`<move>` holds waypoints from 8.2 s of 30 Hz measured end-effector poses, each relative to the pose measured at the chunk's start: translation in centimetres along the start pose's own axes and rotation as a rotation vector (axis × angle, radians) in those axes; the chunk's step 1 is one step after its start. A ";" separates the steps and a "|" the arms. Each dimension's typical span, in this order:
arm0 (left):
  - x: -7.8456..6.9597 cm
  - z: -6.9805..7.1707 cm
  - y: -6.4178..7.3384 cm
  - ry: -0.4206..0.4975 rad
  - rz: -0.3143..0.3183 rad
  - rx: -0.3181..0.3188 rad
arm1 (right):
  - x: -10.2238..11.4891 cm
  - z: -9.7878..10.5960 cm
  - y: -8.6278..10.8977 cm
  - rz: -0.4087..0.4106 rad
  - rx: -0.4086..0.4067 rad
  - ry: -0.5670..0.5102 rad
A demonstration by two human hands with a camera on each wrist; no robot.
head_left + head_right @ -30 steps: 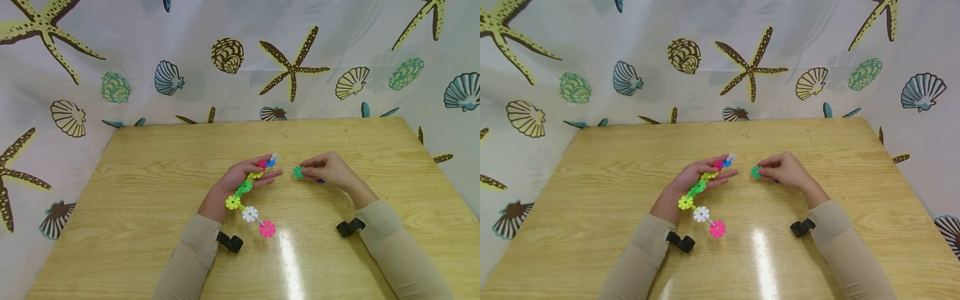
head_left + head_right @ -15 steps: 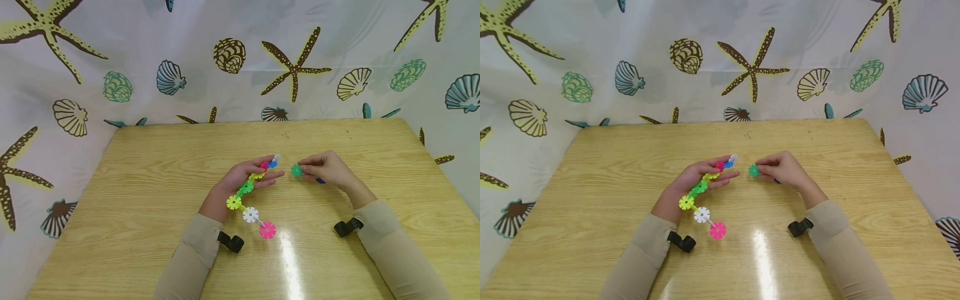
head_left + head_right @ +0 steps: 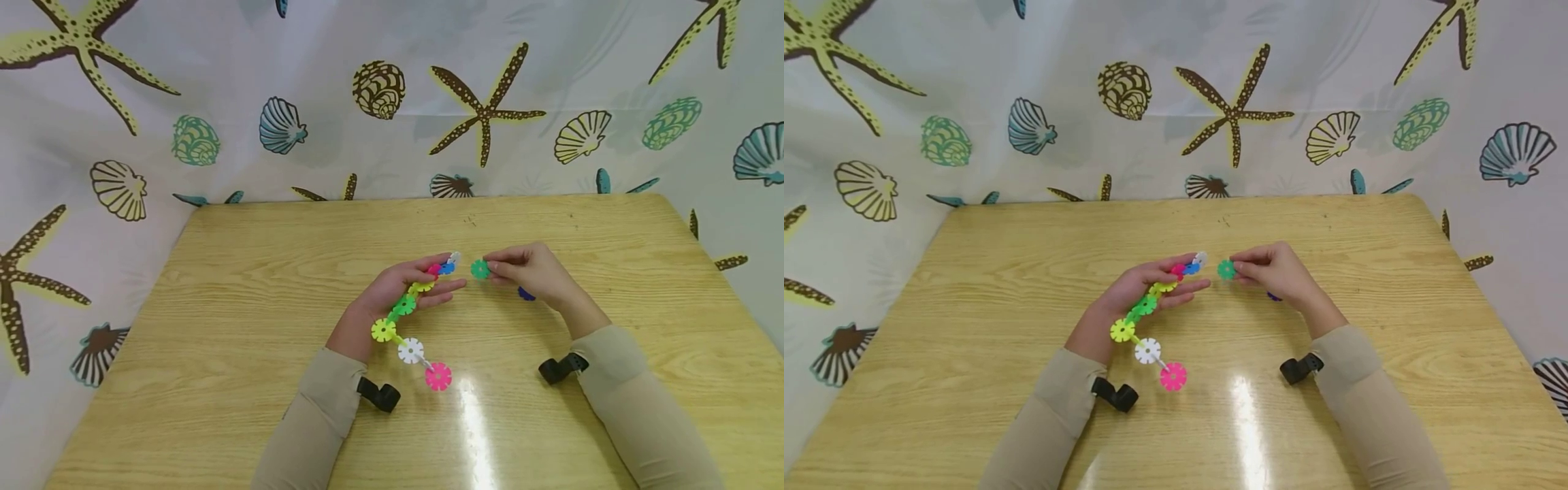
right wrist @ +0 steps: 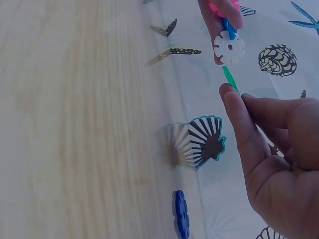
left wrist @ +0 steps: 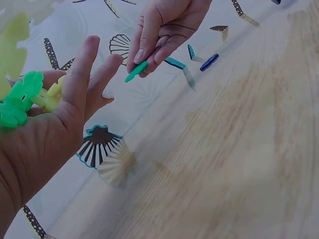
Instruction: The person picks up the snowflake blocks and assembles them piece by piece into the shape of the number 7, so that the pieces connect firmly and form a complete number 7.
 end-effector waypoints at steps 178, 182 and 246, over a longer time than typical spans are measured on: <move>0.9 -0.9 -0.1 -0.088 -0.009 0.067 | -3.7 4.5 1.5 -0.018 -0.025 0.409; 1.0 -1.0 -0.1 -0.084 -0.004 0.064 | -3.4 4.8 1.6 -0.014 -0.053 0.395; 0.7 -0.4 0.1 -0.141 -0.027 0.017 | 0.2 2.1 -0.2 0.022 -0.053 0.112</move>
Point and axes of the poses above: each hand's wrist, its own y-axis away from the middle knuckle, its own z-axis out of the back of the hand, x = y × z, the point moved 9 cm from there along -y, towards the middle knuckle, and after that the axes turned 15 degrees about -x, right-handed, at the moved point
